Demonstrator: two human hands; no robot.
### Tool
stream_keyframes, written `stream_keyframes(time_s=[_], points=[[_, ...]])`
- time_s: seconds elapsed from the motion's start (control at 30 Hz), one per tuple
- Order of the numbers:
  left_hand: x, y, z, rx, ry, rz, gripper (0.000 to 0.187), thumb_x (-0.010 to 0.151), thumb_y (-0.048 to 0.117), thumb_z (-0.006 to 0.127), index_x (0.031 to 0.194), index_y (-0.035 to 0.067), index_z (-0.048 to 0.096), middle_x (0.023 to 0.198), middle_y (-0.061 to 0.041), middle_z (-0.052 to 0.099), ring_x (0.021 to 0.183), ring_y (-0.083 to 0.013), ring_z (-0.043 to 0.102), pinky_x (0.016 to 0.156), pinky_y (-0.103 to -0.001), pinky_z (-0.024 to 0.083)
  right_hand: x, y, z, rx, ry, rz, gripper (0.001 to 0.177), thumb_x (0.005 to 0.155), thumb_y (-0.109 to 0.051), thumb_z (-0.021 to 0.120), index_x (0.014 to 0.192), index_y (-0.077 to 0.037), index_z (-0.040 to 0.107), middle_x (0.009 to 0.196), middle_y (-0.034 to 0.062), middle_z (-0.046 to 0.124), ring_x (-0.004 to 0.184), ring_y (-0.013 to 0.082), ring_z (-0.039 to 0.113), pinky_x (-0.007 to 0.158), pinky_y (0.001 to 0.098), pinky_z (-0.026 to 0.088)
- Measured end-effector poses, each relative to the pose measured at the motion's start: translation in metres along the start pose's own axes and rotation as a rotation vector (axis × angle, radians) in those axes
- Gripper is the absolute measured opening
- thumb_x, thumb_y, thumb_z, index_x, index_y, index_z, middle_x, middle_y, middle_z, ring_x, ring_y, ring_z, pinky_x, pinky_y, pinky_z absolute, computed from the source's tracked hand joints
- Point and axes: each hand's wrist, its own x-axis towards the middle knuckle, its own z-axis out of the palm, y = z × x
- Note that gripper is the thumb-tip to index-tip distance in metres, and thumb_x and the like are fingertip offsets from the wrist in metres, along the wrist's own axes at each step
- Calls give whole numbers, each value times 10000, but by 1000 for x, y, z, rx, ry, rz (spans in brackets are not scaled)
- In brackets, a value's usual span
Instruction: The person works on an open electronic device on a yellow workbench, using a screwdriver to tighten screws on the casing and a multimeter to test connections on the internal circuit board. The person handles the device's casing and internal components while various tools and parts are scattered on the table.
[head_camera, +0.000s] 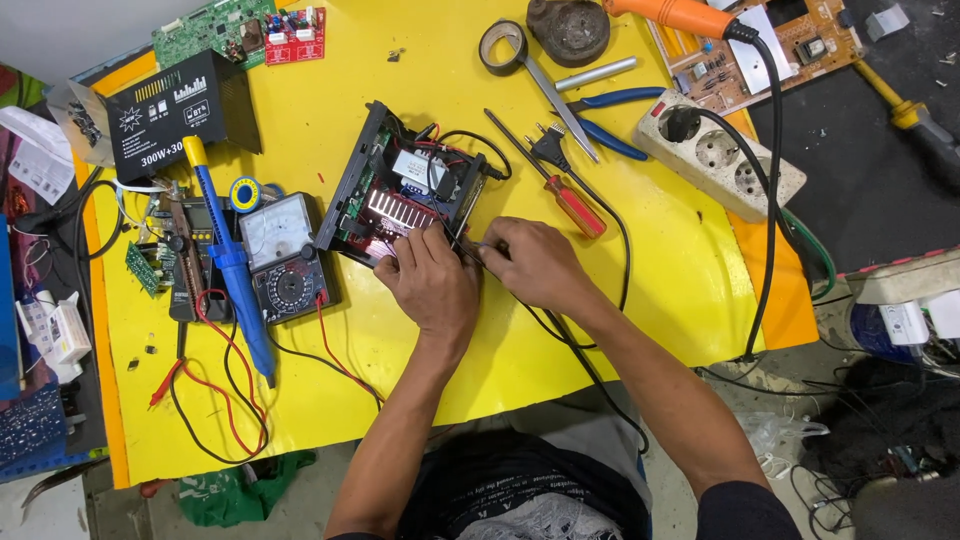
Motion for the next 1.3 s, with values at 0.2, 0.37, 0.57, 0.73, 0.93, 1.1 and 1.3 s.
stream_keyframes(time_s=[0.2, 0.37, 0.57, 0.73, 0.93, 1.1, 1.3], points=[[4, -5, -25, -158, -345, -70, 476, 789, 276, 790, 1188, 80, 621, 1004, -76, 583, 979, -248, 546, 907, -470, 377, -33, 16, -40, -659, 694, -58, 316, 971, -204, 731, 1232, -49, 645, 1014, 134, 598, 927, 288, 607, 781, 392, 482], [29, -9, -53, -345, -549, -185, 462, 821, 166, 704, 1252, 19, 628, 1086, -138, 622, 1040, -290, 548, 915, -457, 363, -23, 49, -23, -760, 773, -180, 307, 957, -256, 768, 1179, -67, 671, 1019, 110, 574, 928, 283, 566, 773, 402, 419], [48, -12, -58, -523, -565, -363, 407, 881, 340, 678, 1162, 48, 723, 1033, -139, 711, 993, -265, 640, 880, -433, 407, -20, 63, -9, -741, 737, -162, 240, 988, -235, 725, 1109, -38, 663, 946, 126, 582, 864, 307, 615, 717, 404, 472], [52, -15, -48, -533, -576, -345, 395, 858, 371, 746, 1120, 76, 730, 991, -101, 721, 964, -240, 662, 862, -428, 420, -51, 44, -11, -396, 744, -120, 232, 1079, -143, 582, 1243, 19, 557, 1029, 142, 541, 832, 365, 661, 660, 457, 554], [42, -20, -39, -509, -570, -295, 328, 846, 261, 774, 1113, 74, 744, 1027, -109, 714, 1004, -252, 644, 859, -413, 437, -79, 38, 24, 141, 785, 14, 279, 1132, -213, 430, 1302, 2, 478, 935, 228, 630, 831, 408, 694, 737, 495, 571], [46, -16, -57, -552, -524, -301, 358, 815, 109, 757, 1153, 8, 698, 989, -154, 701, 976, -288, 649, 871, -439, 427, -75, 45, 37, 27, 933, -171, 300, 1116, -183, 451, 1325, 17, 531, 1002, 197, 595, 873, 387, 686, 790, 455, 612], [-8, -7, -92, -561, -264, -21, 228, 749, 75, 724, 924, 185, 627, 839, 34, 572, 850, -207, 562, 749, -382, 375, -74, 46, 39, -7, 965, -210, 291, 1114, -163, 465, 1309, 36, 550, 998, 190, 594, 867, 386, 686, 775, 466, 614]])
